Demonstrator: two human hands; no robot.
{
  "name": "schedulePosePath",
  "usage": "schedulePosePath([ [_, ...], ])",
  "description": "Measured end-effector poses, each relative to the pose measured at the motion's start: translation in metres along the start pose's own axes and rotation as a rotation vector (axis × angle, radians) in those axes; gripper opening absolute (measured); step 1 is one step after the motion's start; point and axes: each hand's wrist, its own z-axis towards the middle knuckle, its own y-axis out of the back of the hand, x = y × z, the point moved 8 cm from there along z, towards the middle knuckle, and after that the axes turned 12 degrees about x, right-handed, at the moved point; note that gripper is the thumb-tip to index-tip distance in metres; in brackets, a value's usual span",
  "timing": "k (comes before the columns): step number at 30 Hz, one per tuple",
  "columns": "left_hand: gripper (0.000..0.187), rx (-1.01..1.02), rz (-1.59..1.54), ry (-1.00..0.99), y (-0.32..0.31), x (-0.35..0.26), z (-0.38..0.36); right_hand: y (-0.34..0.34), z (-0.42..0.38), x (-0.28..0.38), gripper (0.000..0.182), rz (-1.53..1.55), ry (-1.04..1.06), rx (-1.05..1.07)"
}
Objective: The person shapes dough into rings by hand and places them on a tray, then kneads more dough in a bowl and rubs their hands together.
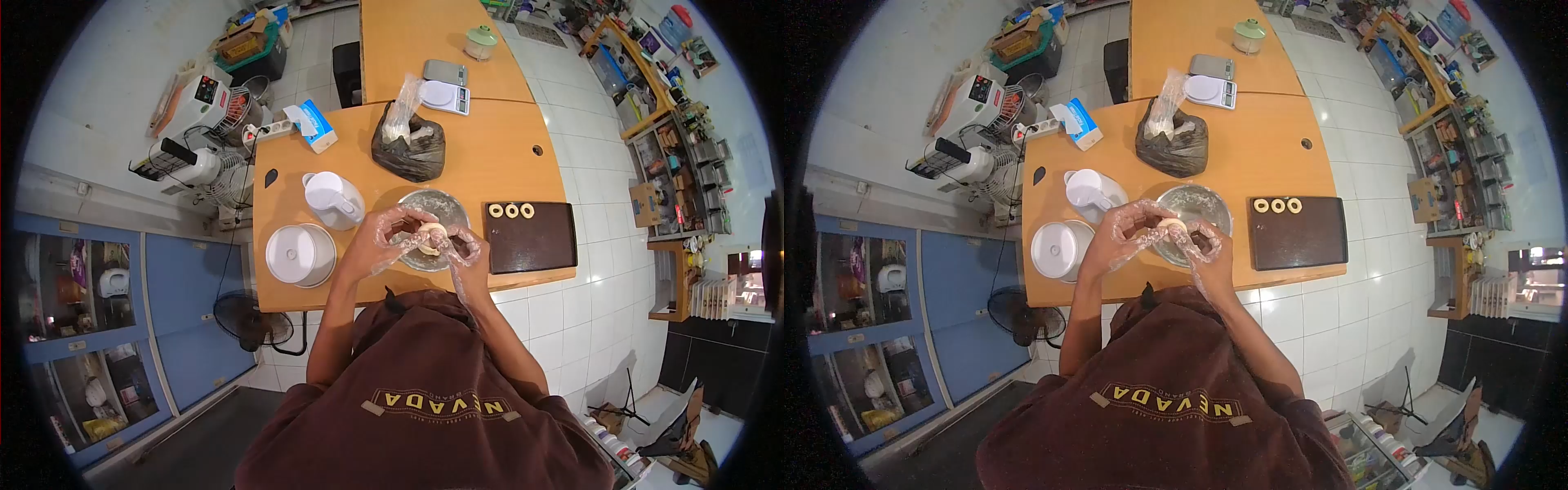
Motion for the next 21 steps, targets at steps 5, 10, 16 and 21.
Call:
schedulePosePath([
  [5,0.036,-0.006,-0.054,-0.028,-0.009,-0.015,0.003,0.003,-0.004,-0.005,0.021,0.014,0.031,-0.079],
  [10,0.035,-0.015,-0.031,-0.042,-0.006,-0.008,0.002,-0.002,-0.002,0.002,0.020,0.028,0.022,-0.052],
  [16,0.037,0.042,0.027,-0.019,-0.008,-0.017,0.003,-0.004,-0.004,0.008,0.020,0.044,0.031,-0.066],
  [21,0.036,-0.014,0.019,-0.071,-0.014,-0.019,0.004,0.000,-0.005,0.003,0.021,0.004,0.021,-0.093],
])
